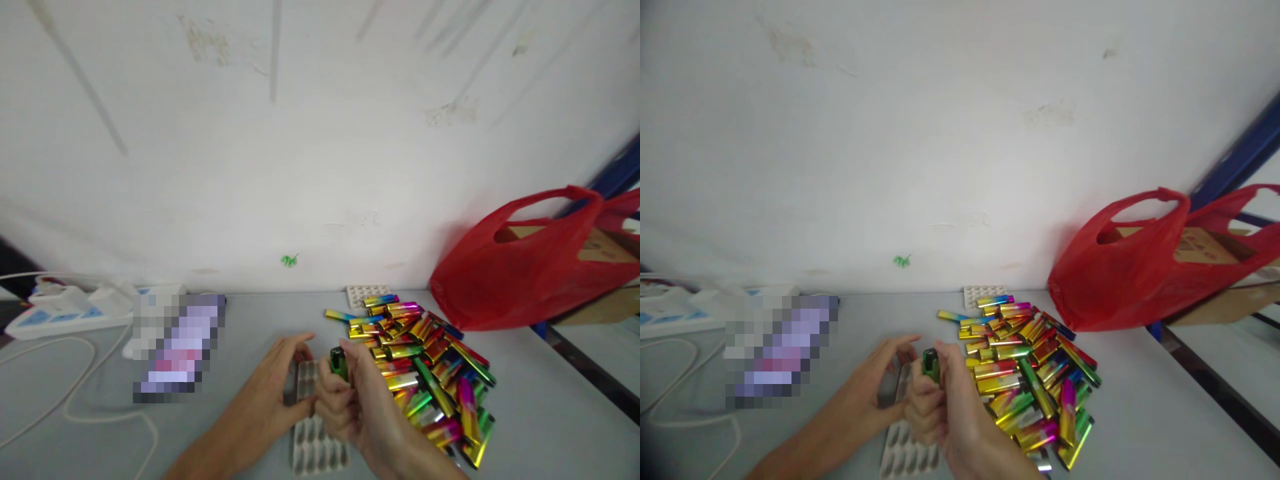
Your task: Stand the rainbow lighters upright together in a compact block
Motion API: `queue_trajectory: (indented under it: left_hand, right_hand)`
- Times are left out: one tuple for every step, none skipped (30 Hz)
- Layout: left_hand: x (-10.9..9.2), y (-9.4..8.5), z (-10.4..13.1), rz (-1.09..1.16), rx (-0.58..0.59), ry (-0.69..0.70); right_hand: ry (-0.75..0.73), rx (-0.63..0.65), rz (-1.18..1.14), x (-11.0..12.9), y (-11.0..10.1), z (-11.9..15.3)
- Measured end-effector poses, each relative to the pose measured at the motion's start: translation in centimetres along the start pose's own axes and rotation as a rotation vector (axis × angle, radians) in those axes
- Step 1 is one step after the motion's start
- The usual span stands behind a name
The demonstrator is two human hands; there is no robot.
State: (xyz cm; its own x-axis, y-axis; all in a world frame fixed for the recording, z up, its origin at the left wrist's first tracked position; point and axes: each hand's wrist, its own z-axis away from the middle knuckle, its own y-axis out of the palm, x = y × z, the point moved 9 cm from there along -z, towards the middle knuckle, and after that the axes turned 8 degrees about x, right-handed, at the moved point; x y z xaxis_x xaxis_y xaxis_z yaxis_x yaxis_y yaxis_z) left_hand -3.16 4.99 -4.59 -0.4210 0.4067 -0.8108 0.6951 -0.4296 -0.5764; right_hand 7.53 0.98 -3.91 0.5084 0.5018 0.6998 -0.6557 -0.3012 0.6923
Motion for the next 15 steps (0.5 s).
queue_trajectory:
  left_hand:
    - [0.01,-0.04,-0.02,0.003,-0.006,0.001]
    - [0.01,-0.06,-0.03,0.006,-0.009,0.002]
    - [0.00,-0.05,-0.04,0.008,-0.008,0.003]
    - [-0.03,-0.06,-0.04,0.009,-0.008,0.004]
    - [-0.06,-0.09,-0.04,0.008,-0.009,0.004]
    - [-0.11,-0.13,-0.04,0.007,-0.013,0.006]
    - [-0.14,-0.16,-0.05,0.007,-0.015,0.006]
    - [-0.16,-0.18,-0.05,0.008,-0.019,0.007]
    - [-0.13,-0.18,-0.06,0.010,-0.022,0.007]
    - [-0.07,-0.14,-0.07,0.012,-0.022,0.006]
    - [0.02,-0.07,-0.09,0.013,-0.020,0.003]
    - [0.11,-0.01,-0.10,0.012,-0.018,0.000]
    - [0.17,0.03,-0.10,0.011,-0.016,-0.002]
    - [0.17,0.04,-0.10,0.009,-0.014,-0.001]
    - [0.11,0.05,-0.10,0.006,-0.009,0.001]
  right_hand:
    - [0.006,0.043,-0.037,0.23,0.64,0.03]
    - [0.015,0.083,-0.071,0.40,1.11,0.06]
    - [0.027,0.110,-0.102,0.49,1.34,0.09]
    - [0.037,0.126,-0.125,0.53,1.40,0.10]
    - [0.047,0.137,-0.140,0.50,1.38,0.11]
    - [0.055,0.144,-0.149,0.43,1.33,0.12]
    - [0.061,0.147,-0.153,0.34,1.28,0.14]
    - [0.063,0.145,-0.154,0.25,1.25,0.18]
    - [0.067,0.143,-0.148,0.13,1.25,0.23]
    - [0.071,0.137,-0.139,0.00,1.28,0.28]
    - [0.071,0.129,-0.128,-0.09,1.31,0.34]
    - [0.068,0.121,-0.116,-0.16,1.35,0.38]
    - [0.065,0.116,-0.104,-0.23,1.39,0.41]
    - [0.062,0.109,-0.092,-0.29,1.40,0.42]
    - [0.059,0.100,-0.081,-0.33,1.34,0.40]
